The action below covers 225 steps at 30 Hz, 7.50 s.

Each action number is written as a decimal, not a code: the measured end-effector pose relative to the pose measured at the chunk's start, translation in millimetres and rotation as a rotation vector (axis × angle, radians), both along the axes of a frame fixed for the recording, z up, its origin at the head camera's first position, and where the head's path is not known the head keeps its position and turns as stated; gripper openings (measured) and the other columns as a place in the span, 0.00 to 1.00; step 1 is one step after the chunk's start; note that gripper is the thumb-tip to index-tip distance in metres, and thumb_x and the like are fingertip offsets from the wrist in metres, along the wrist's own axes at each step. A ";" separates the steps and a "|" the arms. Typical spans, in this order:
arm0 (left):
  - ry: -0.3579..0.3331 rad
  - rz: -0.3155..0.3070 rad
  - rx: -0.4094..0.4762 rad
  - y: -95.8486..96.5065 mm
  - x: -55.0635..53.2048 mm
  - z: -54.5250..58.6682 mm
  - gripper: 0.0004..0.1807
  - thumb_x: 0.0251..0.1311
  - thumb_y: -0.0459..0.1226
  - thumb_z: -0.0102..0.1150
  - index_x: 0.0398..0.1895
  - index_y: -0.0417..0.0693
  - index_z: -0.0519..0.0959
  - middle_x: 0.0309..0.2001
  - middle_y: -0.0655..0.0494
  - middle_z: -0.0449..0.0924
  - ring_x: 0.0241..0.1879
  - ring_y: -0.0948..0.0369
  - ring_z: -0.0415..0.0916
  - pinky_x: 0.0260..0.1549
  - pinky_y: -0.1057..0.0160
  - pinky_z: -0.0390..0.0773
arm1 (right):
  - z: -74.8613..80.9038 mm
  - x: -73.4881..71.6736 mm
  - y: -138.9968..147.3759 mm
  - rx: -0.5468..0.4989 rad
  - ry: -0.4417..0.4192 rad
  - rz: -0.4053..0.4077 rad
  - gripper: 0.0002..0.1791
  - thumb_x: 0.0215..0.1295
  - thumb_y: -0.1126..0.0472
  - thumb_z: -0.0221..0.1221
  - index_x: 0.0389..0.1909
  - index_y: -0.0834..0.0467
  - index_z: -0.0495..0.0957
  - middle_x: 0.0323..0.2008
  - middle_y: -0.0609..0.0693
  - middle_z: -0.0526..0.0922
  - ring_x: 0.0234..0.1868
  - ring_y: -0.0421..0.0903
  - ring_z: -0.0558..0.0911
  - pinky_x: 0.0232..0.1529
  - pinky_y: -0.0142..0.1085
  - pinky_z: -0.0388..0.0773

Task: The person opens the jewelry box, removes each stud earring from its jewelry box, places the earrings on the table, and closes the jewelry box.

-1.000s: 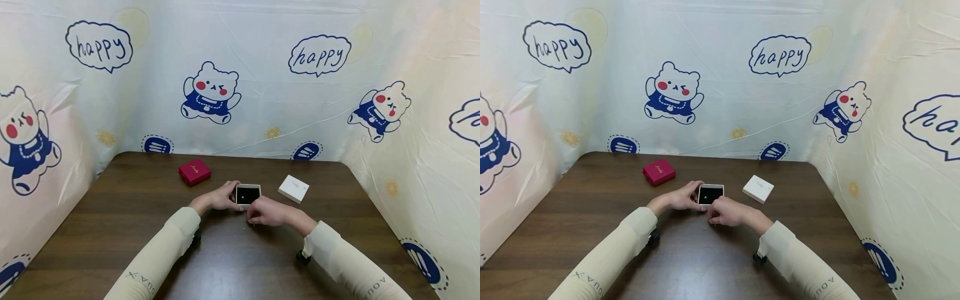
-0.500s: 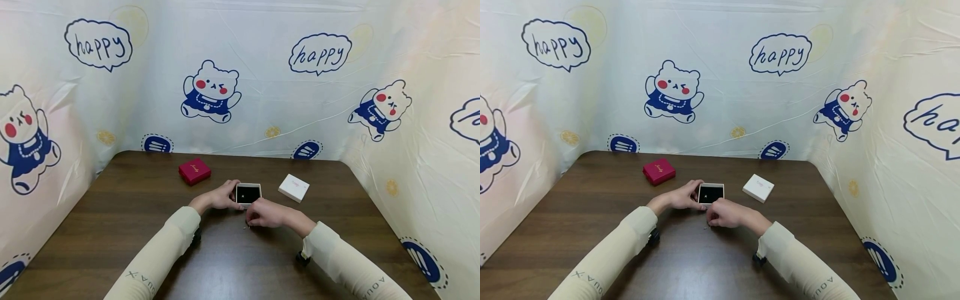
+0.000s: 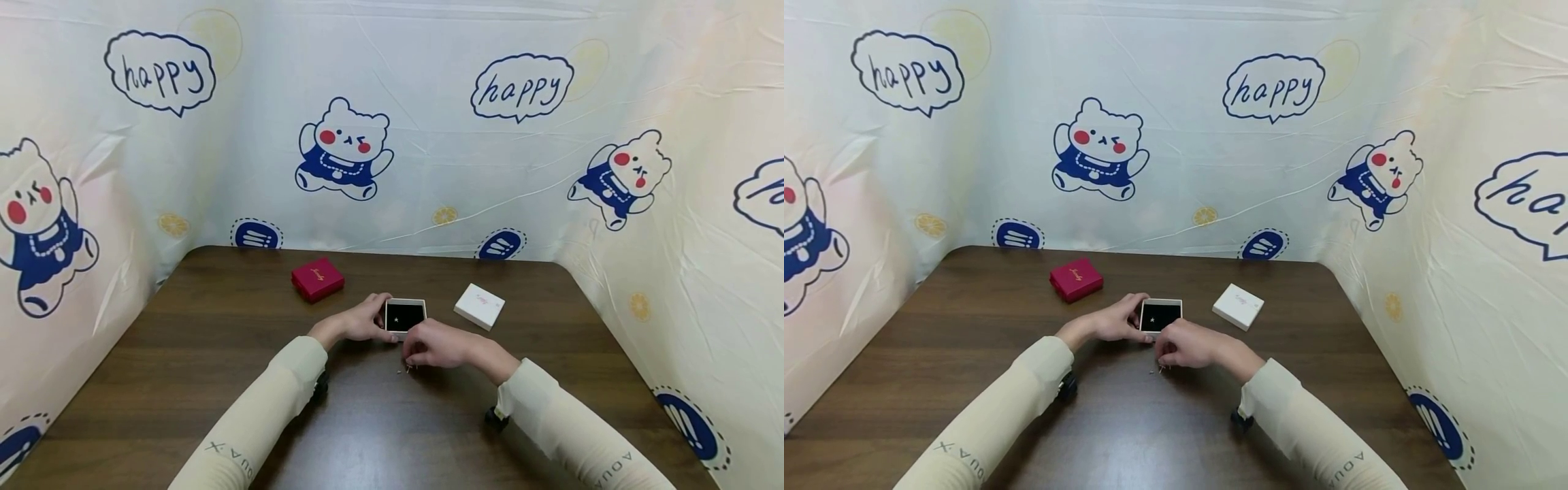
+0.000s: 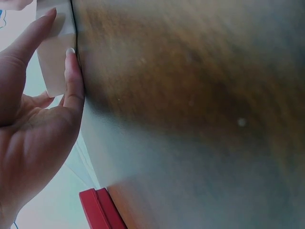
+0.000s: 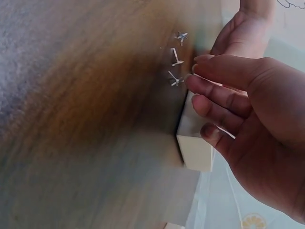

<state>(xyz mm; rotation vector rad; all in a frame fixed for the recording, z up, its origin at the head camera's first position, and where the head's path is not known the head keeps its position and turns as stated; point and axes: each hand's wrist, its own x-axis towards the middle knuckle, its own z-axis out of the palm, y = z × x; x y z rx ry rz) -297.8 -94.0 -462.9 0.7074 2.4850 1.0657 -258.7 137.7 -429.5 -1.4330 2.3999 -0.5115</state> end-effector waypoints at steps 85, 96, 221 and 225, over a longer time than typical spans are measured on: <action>0.008 -0.015 -0.015 0.2 -0.6 2.5 0.52 0.60 0.48 0.73 0.79 0.40 0.52 0.64 0.41 0.58 0.52 0.54 0.65 0.54 0.55 0.68 | -6.2 -53.3 -27.5 0.051 0.251 -0.155 0.05 0.68 0.66 0.65 0.42 0.59 0.86 0.39 0.51 0.82 0.39 0.44 0.80 0.45 0.40 0.79; -0.013 -0.013 -0.021 0.3 0.4 4.1 0.52 0.61 0.49 0.72 0.80 0.42 0.51 0.64 0.42 0.57 0.53 0.54 0.64 0.54 0.55 0.67 | -7.9 -56.0 -30.0 0.070 0.261 -0.165 0.05 0.69 0.65 0.65 0.32 0.57 0.83 0.32 0.48 0.80 0.33 0.42 0.76 0.37 0.38 0.76; -0.005 0.018 0.005 3.6 2.6 0.7 0.51 0.57 0.45 0.76 0.77 0.41 0.55 0.59 0.43 0.61 0.46 0.57 0.69 0.51 0.58 0.71 | 13.5 7.1 11.5 0.069 0.113 -0.031 0.03 0.69 0.65 0.65 0.34 0.56 0.84 0.30 0.42 0.82 0.31 0.35 0.76 0.37 0.30 0.75; -0.003 0.018 0.003 3.0 1.6 -0.3 0.52 0.57 0.46 0.75 0.77 0.40 0.54 0.59 0.43 0.61 0.47 0.57 0.69 0.50 0.58 0.71 | 11.1 10.0 10.6 0.099 0.094 -0.020 0.03 0.69 0.65 0.65 0.35 0.55 0.84 0.31 0.41 0.82 0.31 0.34 0.76 0.37 0.29 0.75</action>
